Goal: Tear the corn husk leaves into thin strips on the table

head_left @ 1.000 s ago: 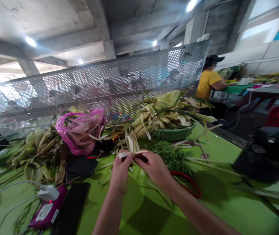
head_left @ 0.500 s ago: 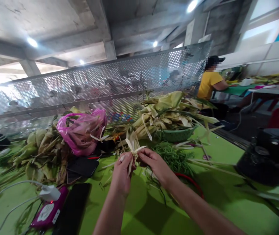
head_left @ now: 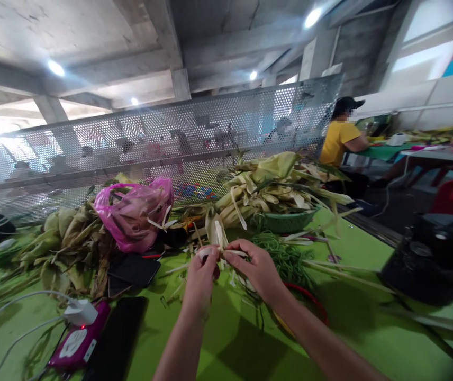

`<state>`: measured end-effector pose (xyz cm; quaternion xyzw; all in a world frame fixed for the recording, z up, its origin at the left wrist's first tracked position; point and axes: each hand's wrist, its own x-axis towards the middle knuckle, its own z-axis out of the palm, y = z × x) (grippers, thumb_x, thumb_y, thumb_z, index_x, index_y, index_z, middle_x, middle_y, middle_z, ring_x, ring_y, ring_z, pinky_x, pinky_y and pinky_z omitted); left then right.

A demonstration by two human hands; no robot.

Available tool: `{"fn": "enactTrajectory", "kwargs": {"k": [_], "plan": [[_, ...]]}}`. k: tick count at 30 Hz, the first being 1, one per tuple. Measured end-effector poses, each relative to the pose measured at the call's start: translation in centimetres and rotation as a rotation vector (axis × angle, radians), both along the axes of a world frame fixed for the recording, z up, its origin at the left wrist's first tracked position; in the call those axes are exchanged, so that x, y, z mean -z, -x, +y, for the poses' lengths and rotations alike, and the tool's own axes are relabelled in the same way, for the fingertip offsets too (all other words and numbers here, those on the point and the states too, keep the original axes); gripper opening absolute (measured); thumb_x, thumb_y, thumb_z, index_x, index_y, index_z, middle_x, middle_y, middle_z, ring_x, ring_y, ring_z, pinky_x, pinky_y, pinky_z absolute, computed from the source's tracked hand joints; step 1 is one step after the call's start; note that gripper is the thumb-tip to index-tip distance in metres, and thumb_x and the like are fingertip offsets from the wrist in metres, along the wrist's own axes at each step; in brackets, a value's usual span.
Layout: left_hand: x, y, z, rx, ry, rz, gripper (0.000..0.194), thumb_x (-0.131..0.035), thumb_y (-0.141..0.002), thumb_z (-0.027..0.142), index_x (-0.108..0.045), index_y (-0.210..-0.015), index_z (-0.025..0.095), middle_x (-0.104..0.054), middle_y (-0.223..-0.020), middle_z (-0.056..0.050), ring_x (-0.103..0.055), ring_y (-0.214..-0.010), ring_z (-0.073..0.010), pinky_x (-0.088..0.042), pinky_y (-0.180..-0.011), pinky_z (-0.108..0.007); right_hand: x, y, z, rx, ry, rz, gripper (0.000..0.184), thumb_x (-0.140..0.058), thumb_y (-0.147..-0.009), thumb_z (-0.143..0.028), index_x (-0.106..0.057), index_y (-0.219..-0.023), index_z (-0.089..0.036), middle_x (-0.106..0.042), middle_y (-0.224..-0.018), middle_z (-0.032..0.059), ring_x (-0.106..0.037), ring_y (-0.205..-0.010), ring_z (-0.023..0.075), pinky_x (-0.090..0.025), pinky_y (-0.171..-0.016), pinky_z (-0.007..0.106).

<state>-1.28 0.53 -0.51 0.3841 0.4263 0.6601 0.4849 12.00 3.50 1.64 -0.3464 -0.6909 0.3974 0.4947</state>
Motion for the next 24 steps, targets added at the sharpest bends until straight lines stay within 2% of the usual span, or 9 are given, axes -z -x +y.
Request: {"fn": "enactTrajectory", "kwargs": {"k": [5, 9, 12, 15, 20, 24], "plan": [[-0.2, -0.4, -0.1, 0.028, -0.005, 0.101, 0.037, -0.072, -0.072, 0.045, -0.066, -0.091, 0.015, -0.050, -0.062, 0.005, -0.039, -0.055, -0.0074, -0.029, -0.053, -0.020, 0.1, -0.3, 0.0, 0.062, -0.024, -0.035, 0.022, -0.057, -0.083, -0.037, -0.065, -0.074, -0.018, -0.061, -0.068, 0.0005, -0.054, -0.067, 0.0163, -0.042, -0.064, 0.025], [-0.4, -0.3, 0.0, -0.011, -0.030, 0.113, 0.035, -0.077, -0.067, 0.041, -0.065, -0.086, 0.014, -0.059, -0.068, 0.001, -0.049, -0.065, -0.0114, -0.037, -0.062, -0.022, 0.4, -0.2, 0.1, 0.065, -0.045, -0.073, 0.021, -0.058, -0.084, -0.035, -0.064, -0.073, -0.018, -0.061, -0.068, 0.0003, -0.054, -0.067, 0.0159, -0.041, -0.064, 0.025], [-0.5, -0.1, -0.1, -0.036, -0.043, 0.127, 0.030, -0.077, -0.067, 0.039, -0.066, -0.081, 0.014, -0.059, -0.067, 0.001, -0.049, -0.064, -0.0111, -0.036, -0.061, -0.022, 0.4, -0.1, -0.1, 0.067, -0.041, -0.047, 0.021, -0.059, -0.083, -0.034, -0.061, -0.069, -0.018, -0.057, -0.065, -0.0005, -0.051, -0.064, 0.0150, -0.039, -0.062, 0.025], [-0.6, 0.3, -0.2, -0.036, -0.026, 0.123, 0.028, -0.076, -0.068, 0.037, -0.066, -0.080, 0.014, -0.057, -0.064, 0.002, -0.045, -0.060, -0.0094, -0.033, -0.058, -0.021, 0.2, -0.1, -0.1, 0.032, 0.041, 0.019, 0.025, -0.061, -0.081, -0.038, -0.061, -0.068, -0.017, -0.053, -0.063, -0.0014, -0.047, -0.062, 0.0140, -0.037, -0.060, 0.025], [-0.5, 1.3, -0.1, 0.097, -0.003, 0.225, 0.033, -0.076, -0.069, 0.036, -0.063, -0.089, 0.014, -0.059, -0.070, 0.001, -0.048, -0.063, -0.0100, -0.036, -0.059, -0.021, 0.2, -0.4, 0.7, -0.170, 0.251, 0.109, 0.029, -0.067, -0.077, -0.045, -0.065, -0.072, -0.016, -0.057, -0.067, -0.0002, -0.048, -0.065, 0.0133, -0.037, -0.063, 0.026], [-0.4, 1.7, 0.1, 0.132, -0.047, 0.287, 0.039, -0.080, -0.064, 0.032, -0.058, -0.093, 0.018, -0.059, -0.072, 0.003, -0.051, -0.065, -0.0104, -0.038, -0.060, -0.021, 0.5, -0.5, 1.1, -0.217, 0.412, 0.304, 0.026, -0.077, -0.068, -0.039, -0.065, -0.074, -0.017, -0.060, -0.068, -0.0011, -0.051, -0.063, 0.0120, -0.038, -0.061, 0.025]]}}
